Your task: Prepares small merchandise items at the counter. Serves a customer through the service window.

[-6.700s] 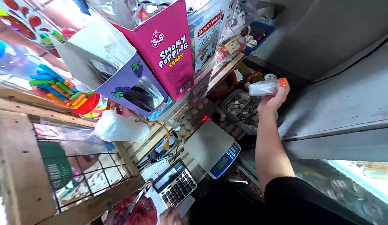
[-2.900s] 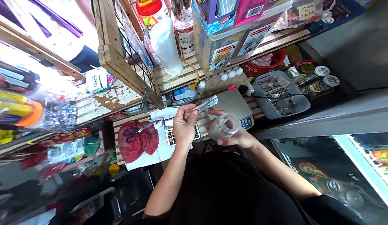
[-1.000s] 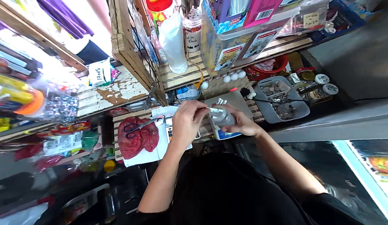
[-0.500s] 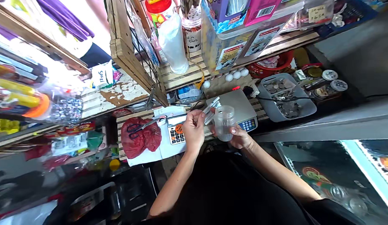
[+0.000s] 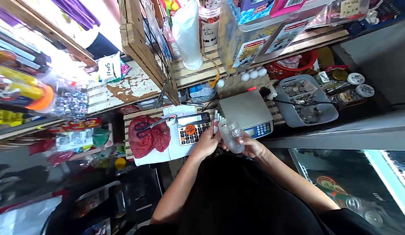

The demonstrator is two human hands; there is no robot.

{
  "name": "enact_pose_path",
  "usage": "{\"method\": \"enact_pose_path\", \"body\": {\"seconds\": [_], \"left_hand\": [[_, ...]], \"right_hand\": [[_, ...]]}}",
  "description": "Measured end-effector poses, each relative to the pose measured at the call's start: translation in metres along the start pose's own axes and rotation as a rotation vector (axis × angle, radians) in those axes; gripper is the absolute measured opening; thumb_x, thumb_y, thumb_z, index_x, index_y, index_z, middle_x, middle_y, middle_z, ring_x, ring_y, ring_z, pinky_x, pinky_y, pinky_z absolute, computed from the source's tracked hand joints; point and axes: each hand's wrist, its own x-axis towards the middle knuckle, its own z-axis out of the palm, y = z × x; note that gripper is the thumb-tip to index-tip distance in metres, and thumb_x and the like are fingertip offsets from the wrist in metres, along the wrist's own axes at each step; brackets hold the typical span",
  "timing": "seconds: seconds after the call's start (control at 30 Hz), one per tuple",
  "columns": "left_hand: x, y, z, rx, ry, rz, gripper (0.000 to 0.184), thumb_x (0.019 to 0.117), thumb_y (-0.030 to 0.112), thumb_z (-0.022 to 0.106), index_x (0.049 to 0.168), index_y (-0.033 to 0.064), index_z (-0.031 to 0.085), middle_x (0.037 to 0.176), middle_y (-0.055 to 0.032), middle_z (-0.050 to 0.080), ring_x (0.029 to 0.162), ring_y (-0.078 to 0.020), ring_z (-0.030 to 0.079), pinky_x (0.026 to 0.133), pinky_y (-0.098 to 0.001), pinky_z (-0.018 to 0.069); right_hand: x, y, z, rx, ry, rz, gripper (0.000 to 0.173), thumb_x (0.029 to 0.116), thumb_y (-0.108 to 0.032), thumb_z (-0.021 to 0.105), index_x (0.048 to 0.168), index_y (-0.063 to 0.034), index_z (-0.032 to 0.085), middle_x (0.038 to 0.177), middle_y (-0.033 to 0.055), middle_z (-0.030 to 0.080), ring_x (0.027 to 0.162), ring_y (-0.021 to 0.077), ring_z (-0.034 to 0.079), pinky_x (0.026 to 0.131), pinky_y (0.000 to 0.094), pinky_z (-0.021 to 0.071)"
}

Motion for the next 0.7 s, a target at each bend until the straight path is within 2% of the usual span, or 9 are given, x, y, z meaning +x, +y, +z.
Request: {"method": "enact_pose_path", "body": {"seconds": [0.07, 0.2, 0.27, 0.3, 0.33, 0.43, 0.5, 0.6, 0.7], "left_hand": [[-0.005, -0.003, -0.008, -0.002, -0.058, -0.006, 0.024, 0.1087, 0.01, 0.046, 0.128, -0.0018, 0.055, 0.09, -0.0046, 0.072, 0.072, -0.0105, 0.071, 0.072, -0.0287, 0.0629], [-0.031, -0.008, -0.032, 0.194, -0.122, 0.079, 0.029, 0.1071, 0.013, 0.048, 0.127, -0.0052, 0.059, 0.102, -0.0053, 0.071, 0.087, -0.0073, 0.069, 0.082, -0.0291, 0.0597], [-0.053, 0.002, -0.058, 0.239, -0.141, 0.163, 0.03, 0.1082, 0.017, 0.047, 0.126, -0.0034, 0.059, 0.099, -0.0025, 0.071, 0.086, -0.0066, 0.069, 0.082, -0.0287, 0.06], [-0.066, 0.012, -0.077, 0.207, -0.13, 0.216, 0.029, 0.1082, 0.018, 0.047, 0.125, -0.0019, 0.06, 0.099, -0.0019, 0.073, 0.086, -0.0084, 0.071, 0.081, -0.0299, 0.0609], [-0.08, 0.025, -0.099, 0.166, -0.084, 0.262, 0.026, 0.108, 0.018, 0.047, 0.122, 0.001, 0.06, 0.098, -0.0005, 0.074, 0.085, -0.0097, 0.072, 0.08, -0.0306, 0.062], [-0.104, 0.078, -0.165, 0.136, 0.243, 0.399, 0.024, 0.1073, 0.023, 0.045, 0.112, 0.0065, 0.061, 0.089, 0.0034, 0.072, 0.071, -0.0074, 0.069, 0.067, -0.0261, 0.0608], [-0.091, 0.117, -0.205, 0.162, 0.431, 0.452, 0.028, 0.1075, 0.023, 0.04, 0.119, 0.0027, 0.056, 0.089, 0.0007, 0.068, 0.071, -0.0077, 0.066, 0.068, -0.0259, 0.0589], [-0.034, 0.163, -0.26, 0.171, 0.517, 0.498, 0.034, 0.1112, 0.023, 0.037, 0.13, -0.0021, 0.051, 0.096, -0.0048, 0.068, 0.076, -0.0099, 0.066, 0.072, -0.0289, 0.0585], [0.027, 0.189, -0.288, 0.122, 0.53, 0.428, 0.035, 0.113, 0.025, 0.037, 0.132, -0.0017, 0.05, 0.098, -0.0058, 0.065, 0.077, -0.0099, 0.065, 0.074, -0.0288, 0.0581]], "right_hand": [[0.0, -0.001, 0.002, -0.066, -0.046, 0.041, 0.056, 0.086, -0.043, 0.078, 0.131, -0.0147, 0.061, 0.104, 0.0052, 0.075, 0.091, 0.0162, 0.072, 0.084, 0.0343, 0.0604], [0.002, -0.004, 0.018, -0.185, -0.18, 0.113, 0.072, 0.0829, -0.046, 0.081, 0.143, -0.0166, 0.054, 0.118, 0.0034, 0.072, 0.096, 0.0149, 0.071, 0.084, 0.0344, 0.061], [0.006, -0.009, 0.028, -0.21, -0.249, 0.093, 0.084, 0.0813, -0.048, 0.082, 0.15, -0.0154, 0.048, 0.141, 0.0051, 0.061, 0.101, 0.0153, 0.07, 0.082, 0.0344, 0.0615], [0.008, -0.012, 0.031, -0.219, -0.275, 0.067, 0.088, 0.0802, -0.05, 0.082, 0.152, -0.0139, 0.046, 0.154, 0.0052, 0.048, 0.102, 0.0139, 0.069, 0.08, 0.0332, 0.0615], [0.01, -0.014, 0.031, -0.226, -0.293, 0.035, 0.09, 0.0799, -0.051, 0.082, 0.152, -0.0122, 0.045, 0.161, 0.0065, 0.039, 0.103, 0.0138, 0.068, 0.079, 0.0326, 0.0612], [0.008, -0.025, 0.03, -0.29, -0.239, -0.076, 0.089, 0.0798, -0.055, 0.08, 0.152, -0.015, 0.046, 0.161, 0.0057, 0.04, 0.099, 0.0129, 0.069, 0.077, 0.0302, 0.0613], [0.005, -0.03, 0.028, -0.31, -0.172, -0.144, 0.088, 0.0812, -0.055, 0.078, 0.153, -0.0171, 0.045, 0.155, 0.0054, 0.048, 0.099, 0.0129, 0.069, 0.079, 0.0296, 0.0604], [0.001, -0.034, 0.037, -0.322, -0.032, -0.25, 0.08, 0.0847, -0.054, 0.076, 0.152, -0.0203, 0.047, 0.143, 0.0025, 0.06, 0.099, 0.0109, 0.069, 0.084, 0.0281, 0.0592], [0.0, -0.034, 0.054, -0.324, 0.036, -0.346, 0.074, 0.0868, -0.05, 0.075, 0.15, -0.0227, 0.049, 0.149, 0.0002, 0.055, 0.104, 0.011, 0.069, 0.086, 0.0272, 0.0584]]}}
